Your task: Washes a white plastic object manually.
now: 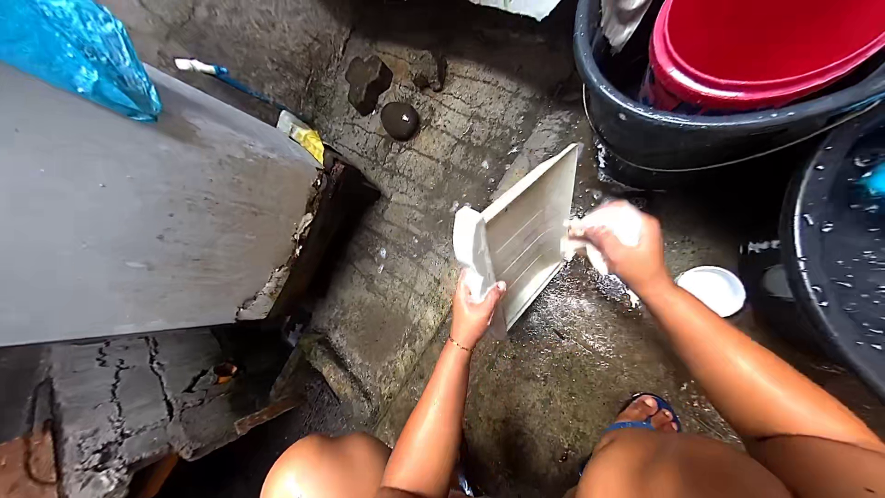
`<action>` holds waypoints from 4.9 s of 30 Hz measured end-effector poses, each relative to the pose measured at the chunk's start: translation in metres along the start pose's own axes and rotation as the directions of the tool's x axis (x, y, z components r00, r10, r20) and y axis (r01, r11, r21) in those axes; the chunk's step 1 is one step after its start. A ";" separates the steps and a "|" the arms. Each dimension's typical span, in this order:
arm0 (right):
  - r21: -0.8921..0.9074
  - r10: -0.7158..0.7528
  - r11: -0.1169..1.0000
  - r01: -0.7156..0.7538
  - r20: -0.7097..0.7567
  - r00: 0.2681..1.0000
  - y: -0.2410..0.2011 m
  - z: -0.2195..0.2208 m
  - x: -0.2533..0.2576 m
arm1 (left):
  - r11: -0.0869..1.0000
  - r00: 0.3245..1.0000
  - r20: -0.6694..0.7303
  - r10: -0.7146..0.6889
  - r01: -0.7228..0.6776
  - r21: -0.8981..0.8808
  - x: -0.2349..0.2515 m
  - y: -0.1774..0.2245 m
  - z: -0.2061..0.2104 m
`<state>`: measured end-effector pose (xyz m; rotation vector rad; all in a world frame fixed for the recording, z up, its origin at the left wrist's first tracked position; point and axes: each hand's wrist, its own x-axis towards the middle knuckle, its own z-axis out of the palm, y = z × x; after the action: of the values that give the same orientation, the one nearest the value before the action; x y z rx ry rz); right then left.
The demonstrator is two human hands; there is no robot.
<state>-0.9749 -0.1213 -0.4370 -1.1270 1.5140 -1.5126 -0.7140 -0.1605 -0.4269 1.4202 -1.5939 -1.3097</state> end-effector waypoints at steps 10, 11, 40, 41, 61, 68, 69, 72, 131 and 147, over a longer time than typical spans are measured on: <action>-0.281 -0.667 0.625 0.728 0.292 0.686 -0.026 0.069 0.010 | 0.943 0.964 -0.007 0.265 -0.257 0.210 -0.007 0.021 0.003; -0.292 -0.681 0.598 0.746 0.307 0.665 -0.028 0.072 0.006 | 0.941 0.960 -0.042 0.277 -0.262 0.214 -0.008 0.023 0.004; -0.416 -0.495 0.729 0.544 0.229 0.838 0.026 0.008 0.082 | 0.799 0.976 0.216 -0.040 -0.098 0.593 0.011 0.054 -0.063; -0.439 -0.518 0.701 0.562 0.227 0.825 0.027 0.007 0.082 | 0.735 0.967 0.226 -0.119 -0.068 0.675 0.014 0.068 -0.063; 0.314 -0.405 0.862 0.398 -0.046 0.913 -0.042 -0.018 0.082 | 0.705 0.909 0.416 0.010 -0.302 0.642 0.057 0.130 0.023; -0.384 -0.798 0.571 0.726 -0.050 0.601 -0.042 0.066 0.051 | 0.843 0.909 0.261 0.324 -0.403 0.355 0.040 0.107 0.040; -0.364 -0.791 0.587 0.724 -0.067 0.608 -0.035 0.063 0.054 | 0.838 0.909 0.253 0.332 -0.407 0.363 0.038 0.104 0.040; -0.296 -0.655 0.740 0.603 -0.115 0.747 0.008 0.043 0.072 | 0.835 0.907 0.271 0.323 -0.407 0.370 0.034 0.098 0.034; 0.224 0.109 0.969 -0.109 0.010 0.994 -0.078 -0.031 0.005 | 0.784 0.880 0.341 0.332 -0.458 0.419 0.032 0.118 0.124; 0.619 0.202 0.651 -0.439 0.415 0.887 -0.038 -0.064 -0.009 | 0.804 0.893 0.311 0.325 -0.434 0.406 0.031 0.113 0.123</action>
<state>-1.0274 -0.0865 -0.3955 -0.5473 0.7329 -1.3773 -0.8713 -0.1663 -0.3637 1.1326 -2.3322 -0.9003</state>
